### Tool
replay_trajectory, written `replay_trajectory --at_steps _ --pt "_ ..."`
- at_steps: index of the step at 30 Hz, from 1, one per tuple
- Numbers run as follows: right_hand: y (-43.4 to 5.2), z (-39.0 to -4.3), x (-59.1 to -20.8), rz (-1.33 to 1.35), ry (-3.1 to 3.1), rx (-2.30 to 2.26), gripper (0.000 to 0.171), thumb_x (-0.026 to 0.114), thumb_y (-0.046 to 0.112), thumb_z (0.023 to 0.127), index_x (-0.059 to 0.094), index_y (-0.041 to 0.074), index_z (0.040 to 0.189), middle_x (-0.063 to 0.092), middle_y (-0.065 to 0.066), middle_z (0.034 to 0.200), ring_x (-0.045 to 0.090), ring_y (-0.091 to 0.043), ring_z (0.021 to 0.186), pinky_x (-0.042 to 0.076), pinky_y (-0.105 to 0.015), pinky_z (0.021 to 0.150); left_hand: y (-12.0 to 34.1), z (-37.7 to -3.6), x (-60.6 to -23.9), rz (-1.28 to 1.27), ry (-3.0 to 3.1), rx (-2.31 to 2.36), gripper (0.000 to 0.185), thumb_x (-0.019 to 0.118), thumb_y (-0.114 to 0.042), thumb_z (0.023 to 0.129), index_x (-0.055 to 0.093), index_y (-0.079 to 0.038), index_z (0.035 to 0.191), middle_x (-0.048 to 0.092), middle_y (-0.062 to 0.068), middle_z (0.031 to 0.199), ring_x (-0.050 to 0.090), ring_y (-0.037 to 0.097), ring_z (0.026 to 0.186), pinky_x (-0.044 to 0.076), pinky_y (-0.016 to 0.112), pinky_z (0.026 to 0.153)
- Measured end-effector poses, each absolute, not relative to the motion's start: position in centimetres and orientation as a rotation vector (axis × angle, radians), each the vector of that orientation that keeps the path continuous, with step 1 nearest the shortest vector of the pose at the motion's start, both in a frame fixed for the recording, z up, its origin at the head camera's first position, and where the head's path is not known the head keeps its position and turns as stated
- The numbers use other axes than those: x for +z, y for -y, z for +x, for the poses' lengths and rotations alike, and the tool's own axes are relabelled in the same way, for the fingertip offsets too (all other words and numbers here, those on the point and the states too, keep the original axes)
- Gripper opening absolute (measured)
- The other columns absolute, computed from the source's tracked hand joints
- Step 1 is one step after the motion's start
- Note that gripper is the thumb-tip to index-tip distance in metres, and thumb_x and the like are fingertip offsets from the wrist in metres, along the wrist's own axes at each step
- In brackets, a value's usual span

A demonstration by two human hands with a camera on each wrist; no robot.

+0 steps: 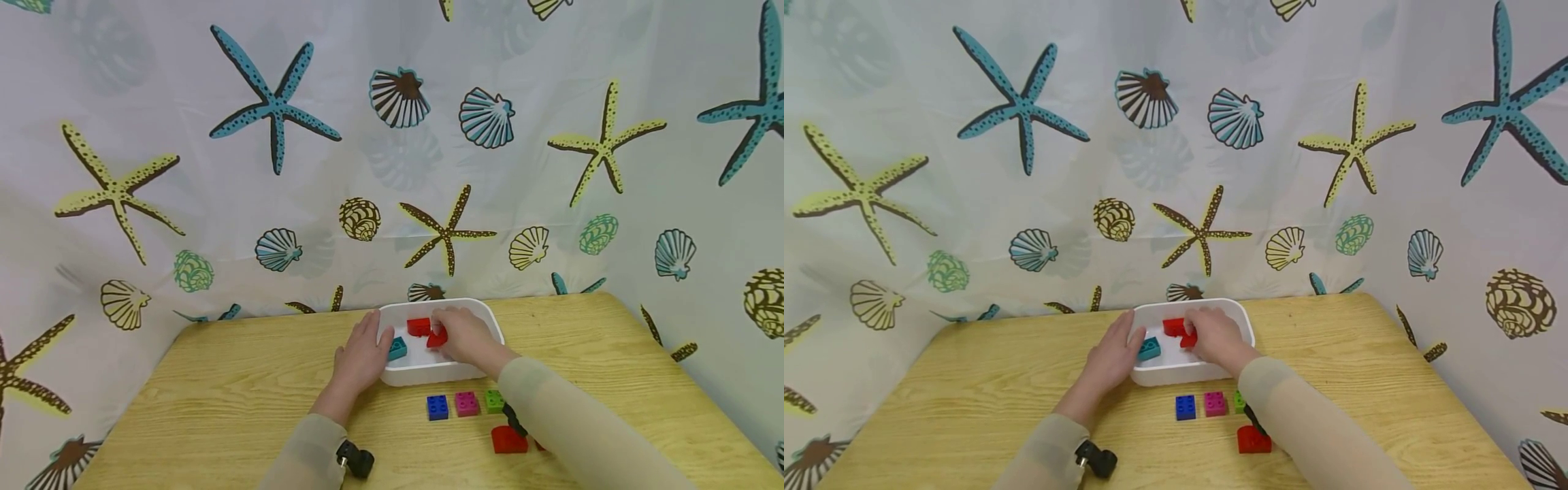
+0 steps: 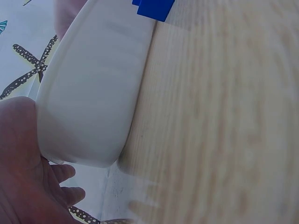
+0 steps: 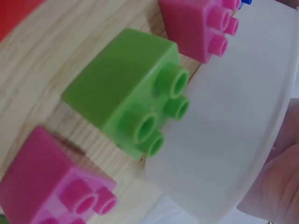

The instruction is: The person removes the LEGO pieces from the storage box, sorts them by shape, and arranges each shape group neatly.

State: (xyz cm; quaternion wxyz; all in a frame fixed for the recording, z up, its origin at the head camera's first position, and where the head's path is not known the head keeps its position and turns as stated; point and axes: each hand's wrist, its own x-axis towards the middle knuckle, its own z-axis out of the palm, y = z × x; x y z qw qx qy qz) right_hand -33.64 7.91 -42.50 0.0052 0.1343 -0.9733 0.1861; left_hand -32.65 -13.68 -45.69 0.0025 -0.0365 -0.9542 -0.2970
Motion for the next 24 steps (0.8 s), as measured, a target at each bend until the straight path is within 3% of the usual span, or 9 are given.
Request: replay_trajectory --at_steps 10,17,24 --pt "-8.5 -32.8 -41.5 0.42 2.996 0.699 0.02 0.083 0.006 0.096 0.065 0.014 0.098 0.065 0.0 0.095 0.059 -0.023 0.093 0.056 -0.037 0.09 13.6 -32.5 -45.9 -0.104 3.006 -0.948 0.072 0.044 -0.047 0.118 0.023 -0.012 0.177 0.024 0.016 0.182 0.019 0.041 0.167 0.015 0.08 0.126" --pt "-9.9 -32.0 -39.5 0.439 2.964 0.676 0.021 0.084 0.01 0.096 0.065 0.013 0.102 0.067 -0.001 0.097 0.061 -0.023 0.092 0.057 -0.038 0.086 13.7 -32.8 -45.8 -0.121 3.01 -0.947 0.072 0.042 -0.048 0.118 0.021 -0.012 0.178 0.022 0.015 0.182 0.018 0.041 0.168 0.013 0.08 0.126" --pt "-11.6 -30.6 -38.1 0.476 2.919 0.767 0.03 0.084 0.011 0.097 0.071 0.008 0.124 0.075 -0.006 0.118 0.069 -0.028 0.111 0.059 -0.045 0.101 13.6 -32.7 -45.6 -0.119 3.018 -0.942 0.073 0.041 -0.048 0.118 0.02 -0.012 0.178 0.022 0.016 0.182 0.018 0.041 0.168 0.013 0.08 0.126"
